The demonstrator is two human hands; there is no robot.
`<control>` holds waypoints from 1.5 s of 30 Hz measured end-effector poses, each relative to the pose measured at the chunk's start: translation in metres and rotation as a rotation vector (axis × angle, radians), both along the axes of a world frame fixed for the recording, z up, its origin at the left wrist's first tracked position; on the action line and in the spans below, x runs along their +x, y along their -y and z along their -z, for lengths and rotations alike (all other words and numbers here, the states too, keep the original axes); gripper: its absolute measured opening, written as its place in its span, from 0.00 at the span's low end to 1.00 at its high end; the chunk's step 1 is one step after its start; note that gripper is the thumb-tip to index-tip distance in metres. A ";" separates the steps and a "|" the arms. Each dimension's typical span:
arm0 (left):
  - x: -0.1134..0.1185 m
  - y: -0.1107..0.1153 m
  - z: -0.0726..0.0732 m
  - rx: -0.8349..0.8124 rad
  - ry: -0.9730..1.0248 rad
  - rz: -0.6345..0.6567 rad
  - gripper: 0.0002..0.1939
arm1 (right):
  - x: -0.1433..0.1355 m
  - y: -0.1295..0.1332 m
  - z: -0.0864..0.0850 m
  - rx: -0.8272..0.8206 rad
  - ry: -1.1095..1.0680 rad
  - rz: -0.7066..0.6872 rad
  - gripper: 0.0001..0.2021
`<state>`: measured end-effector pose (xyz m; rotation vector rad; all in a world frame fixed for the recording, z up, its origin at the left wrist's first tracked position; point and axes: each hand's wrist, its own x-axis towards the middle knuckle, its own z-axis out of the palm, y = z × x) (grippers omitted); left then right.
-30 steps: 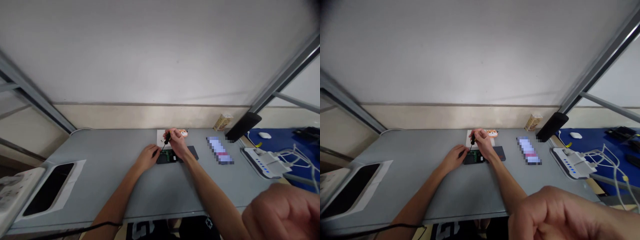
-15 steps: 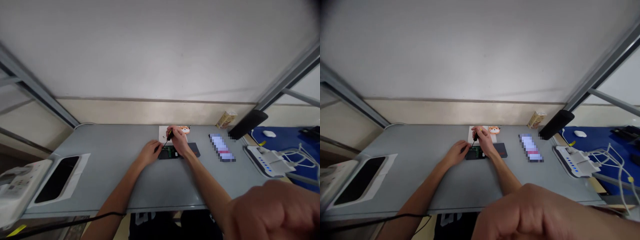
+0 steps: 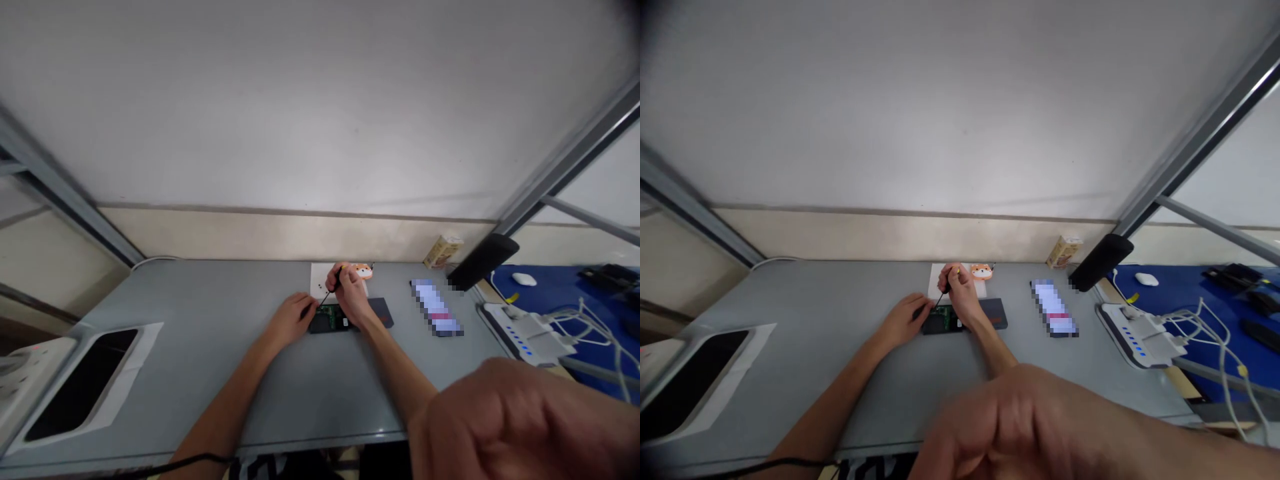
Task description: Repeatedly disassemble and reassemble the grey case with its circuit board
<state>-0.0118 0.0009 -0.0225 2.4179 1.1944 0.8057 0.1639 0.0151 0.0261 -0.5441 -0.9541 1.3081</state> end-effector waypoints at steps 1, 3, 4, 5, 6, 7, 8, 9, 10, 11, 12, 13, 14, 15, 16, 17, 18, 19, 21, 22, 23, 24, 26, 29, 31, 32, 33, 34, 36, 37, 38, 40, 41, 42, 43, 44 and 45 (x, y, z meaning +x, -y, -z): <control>0.000 0.000 0.000 0.002 -0.006 0.004 0.17 | 0.000 0.000 -0.001 -0.007 -0.019 -0.001 0.17; 0.001 -0.001 0.001 0.007 -0.010 0.010 0.17 | 0.002 0.001 -0.005 -0.033 -0.055 -0.010 0.18; 0.001 -0.001 0.001 0.009 -0.005 0.009 0.17 | 0.003 0.002 -0.006 -0.047 -0.064 -0.018 0.18; 0.001 0.000 0.001 0.009 -0.001 0.008 0.17 | 0.004 0.003 -0.008 -0.060 -0.067 -0.027 0.17; 0.001 0.000 0.001 0.007 0.001 0.007 0.17 | 0.004 0.003 -0.009 -0.070 -0.066 -0.033 0.17; 0.001 0.000 0.000 0.006 0.001 0.003 0.17 | 0.005 0.004 -0.010 -0.076 -0.063 -0.037 0.16; 0.001 0.000 0.000 0.003 -0.004 0.002 0.17 | 0.005 0.004 -0.011 -0.079 -0.059 -0.038 0.16; 0.001 0.000 -0.001 0.001 -0.010 0.003 0.18 | 0.004 0.004 -0.011 -0.082 -0.054 -0.037 0.16; 0.001 0.000 -0.001 0.000 -0.014 0.005 0.18 | 0.004 0.005 -0.012 -0.086 -0.047 -0.034 0.16; 0.001 0.000 -0.002 -0.002 -0.015 0.008 0.18 | 0.003 0.005 -0.012 -0.089 -0.040 -0.029 0.16; 0.000 0.000 -0.002 -0.004 -0.011 0.008 0.18 | 0.002 0.005 -0.012 -0.091 -0.034 -0.023 0.16; 0.000 0.000 -0.002 -0.007 -0.006 0.008 0.18 | 0.002 0.005 -0.011 -0.090 -0.029 -0.017 0.17; 0.000 0.000 -0.002 -0.010 0.000 0.004 0.18 | 0.001 0.005 -0.011 -0.085 -0.029 -0.013 0.17; 0.000 -0.001 -0.002 -0.011 0.004 -0.001 0.18 | 0.001 0.004 -0.011 -0.075 -0.032 -0.013 0.18; -0.001 -0.001 -0.002 -0.011 0.008 -0.002 0.17 | 0.000 0.004 -0.010 -0.066 -0.033 -0.013 0.18; -0.001 -0.001 -0.001 -0.009 0.012 -0.005 0.17 | 0.000 0.004 -0.009 -0.061 -0.022 -0.009 0.18; -0.001 -0.002 -0.001 -0.010 0.014 -0.007 0.17 | 0.000 0.003 -0.009 -0.056 -0.007 -0.006 0.17; -0.002 -0.002 0.000 -0.013 0.016 -0.006 0.16 | 0.000 0.003 -0.008 -0.050 0.008 -0.002 0.16; -0.002 -0.002 0.000 -0.023 0.018 -0.007 0.17 | 0.001 0.003 -0.006 -0.036 0.035 0.002 0.14; -0.002 -0.001 0.000 -0.027 0.019 -0.009 0.17 | 0.001 0.002 -0.004 -0.028 0.045 0.001 0.13; -0.002 -0.001 0.000 -0.031 0.021 -0.011 0.17 | 0.001 0.002 -0.003 -0.023 0.052 0.000 0.13; -0.002 -0.001 -0.001 -0.036 0.022 -0.013 0.17 | 0.001 0.002 -0.003 -0.018 0.057 0.000 0.12; -0.002 -0.001 -0.002 -0.043 0.019 -0.013 0.17 | 0.001 0.002 -0.002 -0.011 0.055 -0.006 0.12; -0.003 0.000 -0.004 -0.040 0.015 -0.008 0.18 | 0.001 0.002 -0.002 -0.001 0.049 -0.026 0.12; -0.003 0.000 -0.004 -0.035 0.013 -0.010 0.19 | 0.001 0.003 -0.003 -0.004 0.065 -0.036 0.13; -0.003 0.000 -0.004 -0.035 0.012 -0.012 0.19 | 0.001 0.003 -0.004 -0.009 0.078 -0.038 0.14; -0.003 0.000 -0.004 -0.037 0.009 -0.015 0.19 | 0.001 0.003 -0.004 -0.013 0.091 -0.038 0.14; -0.003 0.000 -0.004 -0.039 0.006 -0.017 0.19 | 0.001 0.003 -0.004 -0.016 0.102 -0.034 0.14; -0.003 0.000 -0.003 -0.038 0.011 -0.014 0.18 | 0.000 0.003 -0.004 -0.014 0.117 -0.031 0.14; -0.003 0.000 -0.003 -0.037 0.018 -0.012 0.18 | 0.001 0.003 -0.004 -0.011 0.118 -0.034 0.14; -0.003 0.000 -0.004 -0.036 0.025 -0.012 0.17 | 0.001 0.003 -0.004 -0.009 0.113 -0.037 0.14; -0.002 0.001 -0.004 -0.040 0.036 -0.017 0.17 | 0.001 0.003 -0.004 -0.009 0.100 -0.049 0.13; -0.002 0.001 -0.005 -0.044 0.036 -0.021 0.17 | 0.002 0.004 -0.004 -0.011 0.094 -0.051 0.13; -0.002 0.001 -0.005 -0.047 0.035 -0.023 0.18 | 0.002 0.004 -0.005 -0.014 0.092 -0.051 0.13; -0.002 0.001 -0.005 -0.050 0.033 -0.022 0.18 | 0.002 0.004 -0.005 -0.017 0.093 -0.049 0.13; -0.002 0.001 -0.005 -0.051 0.033 -0.021 0.18 | 0.002 0.004 -0.005 -0.018 0.095 -0.046 0.13; -0.003 0.000 -0.004 -0.051 0.031 -0.018 0.18 | 0.003 0.004 -0.005 -0.017 0.095 -0.044 0.13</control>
